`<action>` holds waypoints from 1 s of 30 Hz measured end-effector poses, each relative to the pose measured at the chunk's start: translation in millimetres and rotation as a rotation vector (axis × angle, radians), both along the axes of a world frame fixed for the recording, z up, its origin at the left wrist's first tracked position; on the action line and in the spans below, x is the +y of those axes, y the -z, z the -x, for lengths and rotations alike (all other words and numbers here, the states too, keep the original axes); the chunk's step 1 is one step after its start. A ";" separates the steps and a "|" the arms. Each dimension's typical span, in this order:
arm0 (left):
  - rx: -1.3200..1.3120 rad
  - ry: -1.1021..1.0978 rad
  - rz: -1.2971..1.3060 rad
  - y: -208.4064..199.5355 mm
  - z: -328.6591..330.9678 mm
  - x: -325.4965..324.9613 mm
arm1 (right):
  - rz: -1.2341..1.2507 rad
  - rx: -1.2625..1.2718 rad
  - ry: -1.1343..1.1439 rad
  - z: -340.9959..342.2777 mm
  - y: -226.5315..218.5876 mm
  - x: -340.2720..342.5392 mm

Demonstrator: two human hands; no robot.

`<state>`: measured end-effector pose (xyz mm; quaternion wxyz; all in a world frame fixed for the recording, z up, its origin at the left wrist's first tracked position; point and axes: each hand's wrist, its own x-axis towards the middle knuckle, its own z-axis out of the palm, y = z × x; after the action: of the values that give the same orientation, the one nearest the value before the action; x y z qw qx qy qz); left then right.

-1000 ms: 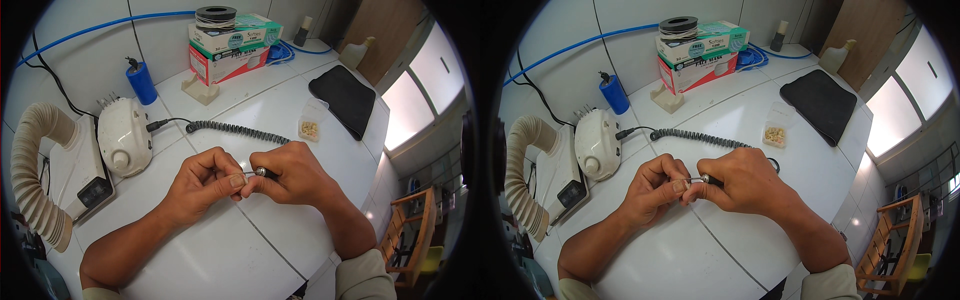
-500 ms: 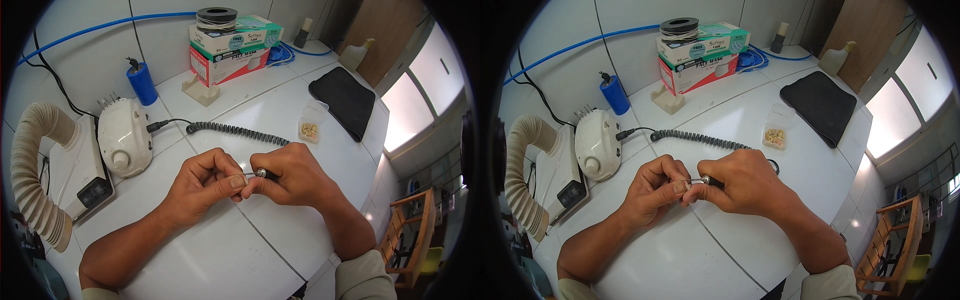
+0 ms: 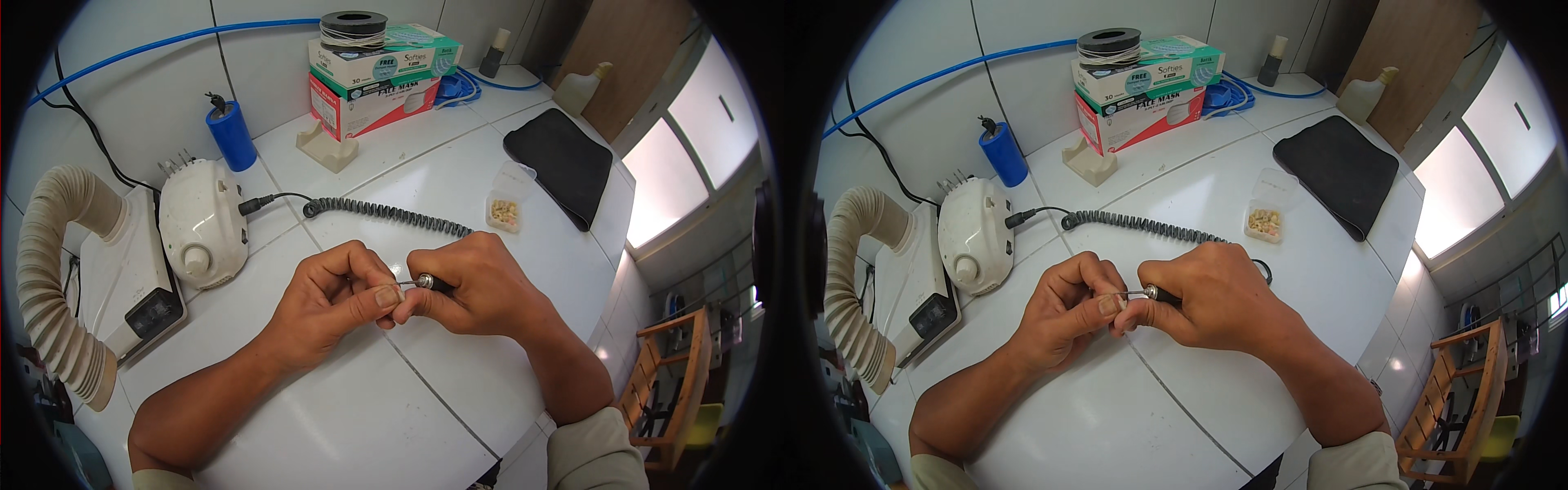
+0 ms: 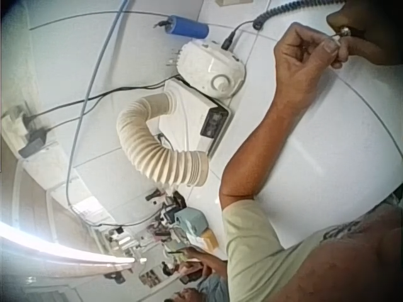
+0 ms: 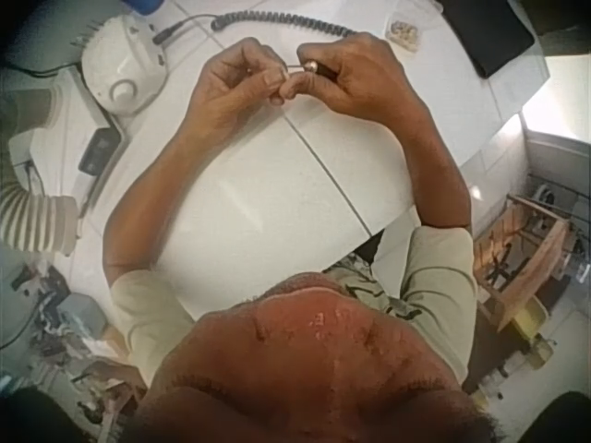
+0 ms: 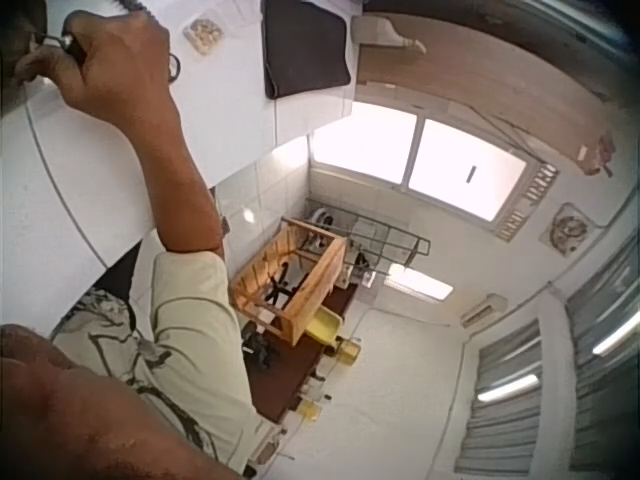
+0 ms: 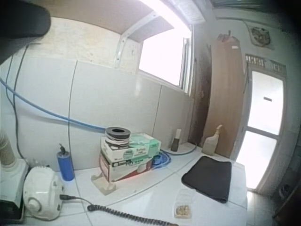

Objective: Trimming and finishing a dental appliance component using a rotary handpiece at a laboratory bench.

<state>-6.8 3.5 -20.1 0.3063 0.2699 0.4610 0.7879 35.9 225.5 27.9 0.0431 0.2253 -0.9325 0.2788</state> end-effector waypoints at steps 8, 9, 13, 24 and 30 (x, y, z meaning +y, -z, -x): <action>0.010 0.004 0.004 0.7 -0.3 0.3 | 0.007 0.016 -0.008 0.2 0.9 0.2; 0.010 -0.002 0.000 1.1 -0.1 0.6 | 0.001 0.017 -0.006 0.3 0.9 0.2; 0.006 -0.004 0.001 0.4 -0.7 -0.1 | 0.009 0.014 -0.018 0.5 0.9 0.3; 0.000 0.002 -0.007 0.2 -1.1 0.1 | 0.002 0.033 -0.022 0.0 1.0 1.0; -0.004 0.010 0.003 -0.3 -0.7 -0.4 | 0.007 0.017 -0.024 -0.3 1.0 0.9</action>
<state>-6.0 3.1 -19.8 0.3114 0.2702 0.4605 0.7861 36.3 226.5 26.9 0.0483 0.2387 -0.9283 0.2809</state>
